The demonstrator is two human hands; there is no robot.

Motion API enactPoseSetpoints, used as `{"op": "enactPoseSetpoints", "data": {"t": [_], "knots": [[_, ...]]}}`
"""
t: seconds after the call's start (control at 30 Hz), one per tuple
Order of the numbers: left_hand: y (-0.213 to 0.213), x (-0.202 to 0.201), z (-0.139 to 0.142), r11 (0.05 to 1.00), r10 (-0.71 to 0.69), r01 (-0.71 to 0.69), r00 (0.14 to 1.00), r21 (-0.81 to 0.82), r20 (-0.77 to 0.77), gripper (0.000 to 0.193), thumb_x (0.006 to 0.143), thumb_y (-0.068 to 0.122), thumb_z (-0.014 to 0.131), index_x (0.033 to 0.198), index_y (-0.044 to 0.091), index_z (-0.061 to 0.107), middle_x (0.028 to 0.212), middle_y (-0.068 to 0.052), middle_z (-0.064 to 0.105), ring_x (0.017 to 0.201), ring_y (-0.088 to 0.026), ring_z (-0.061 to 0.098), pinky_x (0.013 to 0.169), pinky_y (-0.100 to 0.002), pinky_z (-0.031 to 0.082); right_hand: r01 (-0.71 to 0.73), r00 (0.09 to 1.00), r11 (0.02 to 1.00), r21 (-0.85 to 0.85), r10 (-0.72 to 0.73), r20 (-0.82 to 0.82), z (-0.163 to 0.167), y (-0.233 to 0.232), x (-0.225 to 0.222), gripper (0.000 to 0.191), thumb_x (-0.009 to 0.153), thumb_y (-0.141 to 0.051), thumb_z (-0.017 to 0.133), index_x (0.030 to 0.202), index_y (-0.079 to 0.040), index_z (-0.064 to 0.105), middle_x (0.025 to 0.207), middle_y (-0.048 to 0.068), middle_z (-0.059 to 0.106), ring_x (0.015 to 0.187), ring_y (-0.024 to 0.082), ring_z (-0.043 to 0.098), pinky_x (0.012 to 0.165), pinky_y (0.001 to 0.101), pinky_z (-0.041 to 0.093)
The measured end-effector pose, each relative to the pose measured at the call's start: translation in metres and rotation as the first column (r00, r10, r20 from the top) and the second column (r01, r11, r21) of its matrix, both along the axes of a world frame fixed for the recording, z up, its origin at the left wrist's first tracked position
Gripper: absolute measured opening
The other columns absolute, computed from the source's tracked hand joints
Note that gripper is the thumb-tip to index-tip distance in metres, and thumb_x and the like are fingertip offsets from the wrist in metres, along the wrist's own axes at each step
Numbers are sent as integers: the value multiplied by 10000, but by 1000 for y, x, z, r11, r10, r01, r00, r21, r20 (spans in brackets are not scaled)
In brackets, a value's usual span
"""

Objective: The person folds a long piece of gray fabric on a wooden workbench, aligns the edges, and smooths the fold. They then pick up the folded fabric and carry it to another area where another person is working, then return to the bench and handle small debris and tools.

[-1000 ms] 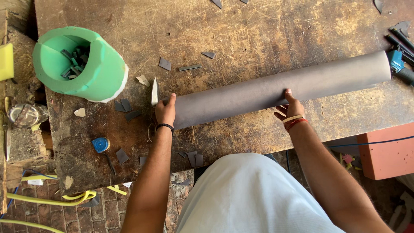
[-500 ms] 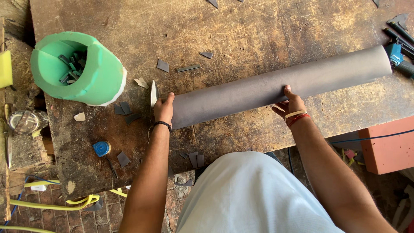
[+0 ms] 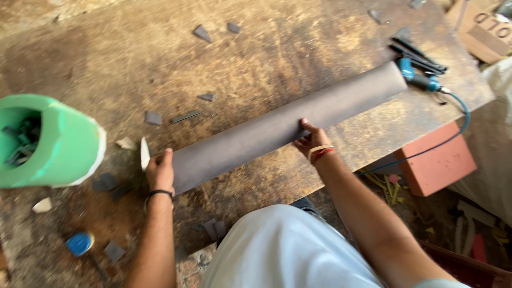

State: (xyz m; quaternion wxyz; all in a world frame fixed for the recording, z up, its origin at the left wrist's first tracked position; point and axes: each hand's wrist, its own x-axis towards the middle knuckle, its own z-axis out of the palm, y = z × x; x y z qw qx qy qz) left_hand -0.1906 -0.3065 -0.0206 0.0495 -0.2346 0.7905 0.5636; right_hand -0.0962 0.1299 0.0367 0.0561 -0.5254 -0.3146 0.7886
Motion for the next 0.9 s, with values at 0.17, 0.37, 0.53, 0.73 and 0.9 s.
{"op": "enactPoseSetpoints", "data": {"t": [0.17,0.37,0.53,0.73,0.9], "knots": [[6,2,10,1000,-9,7,998,27,56,463,918,426,743,1097,3,687,1108,-123,706,1026,-243,628,905,-405,480,-104,993,995,5,104,-62,13,2,14,575,817,-328,789,1250,-27,561,1231,164,587,1126,313,607,1024,472,557],[7,4,13,999,-9,6,997,46,80,482,919,422,744,1138,0,666,1173,-136,691,1099,-255,619,973,-418,465,-199,980,980,-2,199,11,22,7,17,636,848,-370,792,1325,-31,543,1306,158,550,1206,307,563,1031,491,540],[8,3,10,999,-29,31,997,-18,73,456,927,415,743,1143,19,674,1190,-145,689,1102,-270,621,961,-419,478,-334,936,939,81,319,151,12,11,22,824,839,-502,746,1457,-34,467,1432,194,532,1199,322,632,965,489,555],[11,13,23,979,-45,50,999,-197,29,497,945,433,733,1230,45,608,1274,-156,665,1162,-275,622,1009,-427,497,-457,886,875,161,432,166,-13,1,59,524,958,-368,673,1337,-10,627,1188,171,718,1007,270,711,878,430,590],[18,34,36,902,-135,13,958,-431,-253,613,972,292,763,1399,24,415,1401,-230,527,1255,-352,557,1021,-501,471,-960,144,-37,277,785,603,-5,-20,173,302,927,-229,705,1225,-180,711,1093,16,755,986,175,737,898,321,581]]}}
